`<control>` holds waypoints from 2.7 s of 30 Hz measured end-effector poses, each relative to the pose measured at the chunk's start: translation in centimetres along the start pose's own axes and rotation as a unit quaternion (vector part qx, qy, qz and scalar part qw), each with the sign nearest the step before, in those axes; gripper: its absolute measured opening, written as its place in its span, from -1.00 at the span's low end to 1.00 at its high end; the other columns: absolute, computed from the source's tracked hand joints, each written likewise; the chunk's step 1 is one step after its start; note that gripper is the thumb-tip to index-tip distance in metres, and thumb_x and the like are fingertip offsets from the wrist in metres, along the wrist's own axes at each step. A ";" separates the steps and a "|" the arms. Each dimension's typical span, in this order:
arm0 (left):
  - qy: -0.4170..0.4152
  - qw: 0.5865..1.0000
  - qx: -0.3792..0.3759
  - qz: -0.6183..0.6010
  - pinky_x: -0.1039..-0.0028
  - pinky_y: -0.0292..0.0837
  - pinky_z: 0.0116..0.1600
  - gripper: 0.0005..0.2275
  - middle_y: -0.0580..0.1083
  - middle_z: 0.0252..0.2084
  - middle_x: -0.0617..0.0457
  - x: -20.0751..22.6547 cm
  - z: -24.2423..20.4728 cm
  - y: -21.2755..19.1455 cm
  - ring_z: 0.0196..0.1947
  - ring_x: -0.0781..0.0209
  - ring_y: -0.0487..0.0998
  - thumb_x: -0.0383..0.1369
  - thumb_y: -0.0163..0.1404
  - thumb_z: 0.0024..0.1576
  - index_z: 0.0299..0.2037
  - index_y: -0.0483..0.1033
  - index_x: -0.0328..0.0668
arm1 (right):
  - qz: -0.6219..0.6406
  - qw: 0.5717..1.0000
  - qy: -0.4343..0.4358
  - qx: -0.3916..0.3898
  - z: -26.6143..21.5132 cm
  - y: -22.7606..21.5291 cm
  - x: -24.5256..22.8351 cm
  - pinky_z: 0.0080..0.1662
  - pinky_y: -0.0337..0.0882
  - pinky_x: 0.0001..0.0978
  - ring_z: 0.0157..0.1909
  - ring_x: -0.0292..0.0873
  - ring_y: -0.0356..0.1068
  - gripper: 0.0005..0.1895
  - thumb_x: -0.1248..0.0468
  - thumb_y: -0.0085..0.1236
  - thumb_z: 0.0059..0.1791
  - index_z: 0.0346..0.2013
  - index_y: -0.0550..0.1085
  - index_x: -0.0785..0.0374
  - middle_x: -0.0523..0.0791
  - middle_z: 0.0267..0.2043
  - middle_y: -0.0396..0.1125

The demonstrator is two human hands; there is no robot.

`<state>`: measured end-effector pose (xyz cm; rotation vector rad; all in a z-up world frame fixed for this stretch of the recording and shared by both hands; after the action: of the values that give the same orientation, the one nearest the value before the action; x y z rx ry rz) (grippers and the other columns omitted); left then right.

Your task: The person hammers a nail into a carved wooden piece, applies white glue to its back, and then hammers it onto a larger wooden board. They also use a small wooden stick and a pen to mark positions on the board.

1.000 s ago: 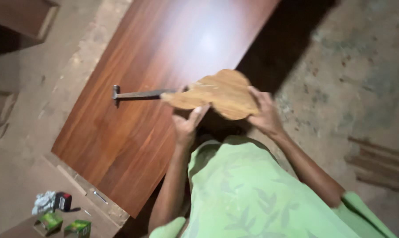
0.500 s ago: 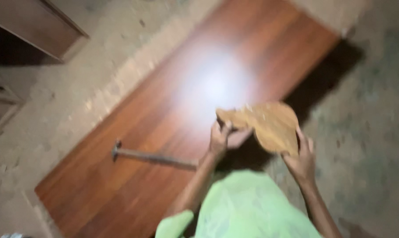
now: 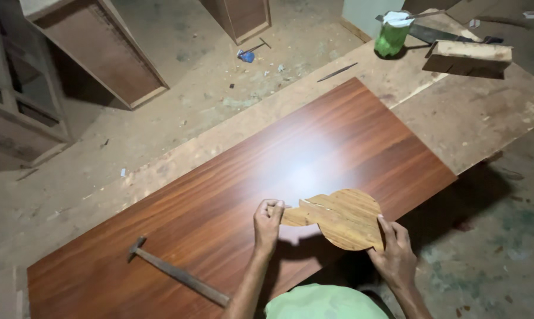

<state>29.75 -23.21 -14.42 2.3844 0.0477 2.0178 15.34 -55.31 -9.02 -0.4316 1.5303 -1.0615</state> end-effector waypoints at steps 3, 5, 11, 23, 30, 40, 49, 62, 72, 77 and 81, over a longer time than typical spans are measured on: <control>-0.009 1.000 0.018 0.023 0.44 0.50 -0.10 -0.81 0.60 -0.29 -0.03 -0.5 -0.1 2.9 -0.28 0.26 0.55 -0.37 0.00 0.31 -0.21 0.53 -0.40 | 0.008 0.999 -0.027 -0.017 3.3 -1.4 2.6 -0.04 0.49 -0.08 0.16 0.06 0.35 -0.13 0.29 0.31 -0.30 0.32 0.31 -0.02 -0.06 0.15 0.27; 0.013 0.998 0.015 0.066 0.40 0.52 0.04 -0.76 0.64 -0.21 -0.09 1.5 0.4 5.8 -0.16 0.18 0.61 -0.32 -0.03 0.34 -0.18 0.59 -0.41 | -0.002 0.998 -0.054 -0.036 6.4 -3.1 4.8 -0.04 0.50 -0.09 0.17 0.05 0.35 -0.14 0.31 0.31 -0.31 0.30 0.31 -0.03 -0.08 0.16 0.28; 0.082 0.952 -0.055 0.291 0.25 0.42 0.21 -0.50 0.56 0.06 -0.12 10.1 -0.3 14.5 0.10 0.03 0.56 -0.28 0.16 0.09 0.22 0.38 -0.27 | -0.013 0.958 -0.248 -0.146 14.1 -6.2 7.6 -0.06 0.49 -0.10 0.13 0.01 0.36 -0.11 0.25 0.41 -0.34 0.27 0.31 -0.08 -0.11 0.16 0.28; -0.052 0.983 -0.175 -0.007 0.33 0.43 0.22 -0.49 0.50 0.14 -0.14 7.1 2.9 23.0 0.11 0.15 0.51 -0.29 0.09 0.17 0.27 0.34 -0.46 | -0.053 0.825 -0.537 -0.165 25.6 -4.7 -0.5 0.29 0.11 0.13 0.30 0.07 0.12 -0.09 0.19 0.42 -0.29 0.32 0.24 0.05 -0.03 0.22 0.19; -0.007 0.994 0.084 -0.068 0.35 0.50 0.04 -0.56 0.53 0.04 -0.15 3.3 4.7 19.3 -0.05 0.11 0.56 -0.33 -0.01 0.20 0.25 0.34 -0.43 | 0.008 0.865 -0.494 -0.091 32.8 -4.5 1.2 0.33 0.01 0.18 0.35 0.08 0.06 -0.16 0.24 0.37 -0.21 0.34 0.25 0.02 -0.03 0.28 0.13; 0.053 0.957 0.244 -0.145 0.27 0.49 0.08 -0.51 0.44 0.16 -0.26 1.8 5.4 25.6 0.05 0.01 0.53 -0.18 -0.26 0.36 0.36 0.19 -0.47 | 0.046 0.893 -0.441 -0.079 48.5 -2.2 11.7 0.16 0.39 0.01 0.08 0.15 0.40 -0.48 0.35 0.15 -0.14 0.14 0.44 0.22 0.08 0.10 0.43; 0.004 0.921 0.348 -0.175 0.20 0.42 0.19 -0.49 0.38 0.25 -0.23 1.5 2.7 31.6 0.17 -0.06 0.46 -0.19 -0.36 0.33 0.41 0.12 -0.39 | -0.104 0.910 -0.401 -0.018 70.4 -0.6 13.1 0.23 0.23 0.04 0.15 0.13 0.31 -0.52 0.25 0.32 -0.13 0.02 0.40 0.31 0.09 0.03 0.36; 0.009 0.918 0.360 -0.166 0.24 0.44 0.13 -0.49 0.40 0.21 -0.26 0.6 3.9 33.3 0.11 -0.03 0.50 -0.17 -0.26 0.33 0.37 0.19 -0.46 | -0.144 0.872 -0.462 -0.070 75.2 -0.1 13.7 -0.22 0.48 -0.08 -0.15 0.08 0.49 -0.45 0.55 -0.04 -0.02 0.23 0.50 0.13 0.02 -0.15 0.47; 0.019 0.930 0.332 -0.155 0.26 0.47 0.10 -0.45 0.43 0.16 -0.29 -0.4 4.8 34.0 0.08 -0.02 0.52 -0.16 -0.21 0.28 0.36 0.18 -0.48 | -0.268 0.806 -0.527 -0.034 74.5 1.1 10.1 -0.25 0.46 -0.20 -0.21 -0.07 0.50 -0.70 0.36 0.07 -0.01 -0.05 0.62 0.02 -0.11 -0.19 0.49; 0.016 0.931 0.339 -0.135 0.29 0.48 0.11 -0.47 0.44 0.15 -0.29 -1.7 3.6 33.6 0.07 0.01 0.53 -0.17 -0.21 0.29 0.34 0.20 -0.50 | -0.270 0.794 -0.543 -0.036 74.4 3.7 9.9 -0.26 0.42 -0.18 -0.27 -0.08 0.51 -0.81 0.32 0.09 0.00 -0.18 0.62 0.04 -0.13 -0.23 0.48; 0.003 0.919 0.361 -0.162 0.26 0.47 0.09 -0.48 0.45 0.12 -0.30 -2.3 3.2 33.3 0.04 -0.02 0.53 -0.20 -0.19 0.29 0.33 0.21 -0.52 | -0.341 0.777 -0.523 -0.081 75.6 4.5 10.0 -0.30 0.41 -0.23 -0.29 -0.15 0.50 -0.85 0.27 0.12 0.02 -0.26 0.63 -0.03 -0.17 -0.29 0.49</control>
<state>32.89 -56.53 -16.05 2.4599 1.3024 2.0691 83.58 -89.37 -12.75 -1.4938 0.4146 -0.9199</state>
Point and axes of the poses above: each hand's wrist, its own z-axis towards the middle knuckle, its own y-axis out of the palm, x = y × z, the point moved 7 cm from there along z, towards the middle knuckle
